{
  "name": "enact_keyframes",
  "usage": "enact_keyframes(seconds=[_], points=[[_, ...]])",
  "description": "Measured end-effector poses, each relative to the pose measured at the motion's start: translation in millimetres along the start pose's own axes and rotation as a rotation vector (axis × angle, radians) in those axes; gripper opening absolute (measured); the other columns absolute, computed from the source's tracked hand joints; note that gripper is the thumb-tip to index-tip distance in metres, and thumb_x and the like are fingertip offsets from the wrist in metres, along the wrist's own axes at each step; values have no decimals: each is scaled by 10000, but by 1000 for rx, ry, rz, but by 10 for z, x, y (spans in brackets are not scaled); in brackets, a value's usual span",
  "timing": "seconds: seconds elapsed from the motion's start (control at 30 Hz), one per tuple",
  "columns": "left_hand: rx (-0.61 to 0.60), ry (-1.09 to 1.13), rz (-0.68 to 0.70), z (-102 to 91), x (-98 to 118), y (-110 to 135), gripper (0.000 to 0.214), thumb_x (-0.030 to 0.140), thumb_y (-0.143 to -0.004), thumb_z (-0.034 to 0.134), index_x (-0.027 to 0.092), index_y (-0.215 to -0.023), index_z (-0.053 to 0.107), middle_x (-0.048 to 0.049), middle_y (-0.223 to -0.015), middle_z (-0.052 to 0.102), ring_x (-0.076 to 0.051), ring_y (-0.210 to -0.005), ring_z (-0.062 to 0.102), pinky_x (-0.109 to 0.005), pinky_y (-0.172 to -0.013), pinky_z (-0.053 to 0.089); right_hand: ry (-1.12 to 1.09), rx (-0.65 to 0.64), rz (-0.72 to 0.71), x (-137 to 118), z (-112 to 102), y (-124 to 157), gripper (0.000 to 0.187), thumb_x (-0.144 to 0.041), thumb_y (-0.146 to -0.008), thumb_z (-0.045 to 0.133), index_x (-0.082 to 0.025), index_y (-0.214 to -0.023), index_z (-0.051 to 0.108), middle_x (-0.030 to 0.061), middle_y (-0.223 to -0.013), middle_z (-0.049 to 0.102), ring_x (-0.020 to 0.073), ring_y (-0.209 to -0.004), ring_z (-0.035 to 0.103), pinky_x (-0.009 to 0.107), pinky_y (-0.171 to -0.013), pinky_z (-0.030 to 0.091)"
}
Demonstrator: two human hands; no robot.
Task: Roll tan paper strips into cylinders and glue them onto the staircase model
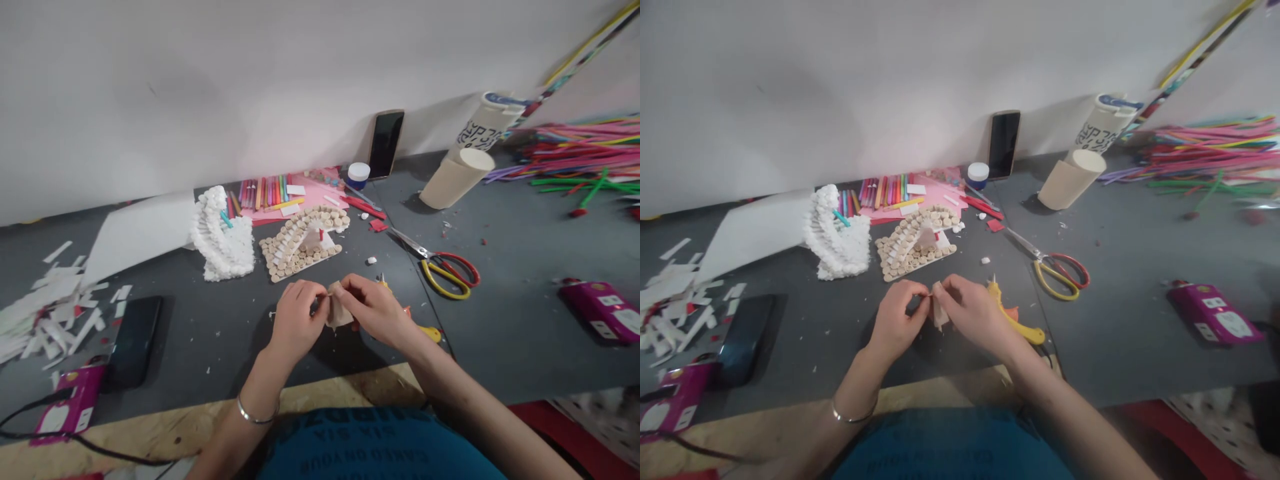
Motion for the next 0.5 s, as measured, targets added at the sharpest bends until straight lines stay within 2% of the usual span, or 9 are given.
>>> enact_keyframes(seconds=[0.17,0.3,0.4,0.5], points=[[137,77,-87,-108,-72,44,83,255,-908,482,207,-865,533,-17,-803,631,-150,-746,606,-257,-676,463,-66,30,70,38,-10,-87,278,-435,-939,463,-227,-767,530,-40,-537,602,130,-478,596,225,-485,449],[94,148,-132,-69,-120,70,110,294,-936,474,207,-906,535,-14,-816,642,-142,-741,634,-244,-676,481,-24,52,24,-11,-28,-134,292,-434,-942,449,-230,-740,501,-47,-537,589,129,-473,592,227,-487,425],[123,146,-156,-84,-171,82,137,306,-943,472,204,-944,563,-31,-862,671,-154,-778,654,-250,-692,490,88,124,-38,-18,-140,-225,283,-413,-948,438,-229,-744,501,-43,-558,591,133,-517,594,234,-528,419],[240,150,-228,-183,-280,90,180,328,-938,493,196,-1015,589,-49,-904,698,-168,-809,671,-253,-698,505,303,262,-74,27,-370,-380,254,-366,-951,420,-216,-793,551,-4,-626,636,162,-607,614,259,-589,431]])
Point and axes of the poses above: each hand's wrist, its own y-axis away from the middle knuckle, its own z-axis out of the palm, x = y × z, the point moved 5 cm from there along -y, towards the middle knuckle
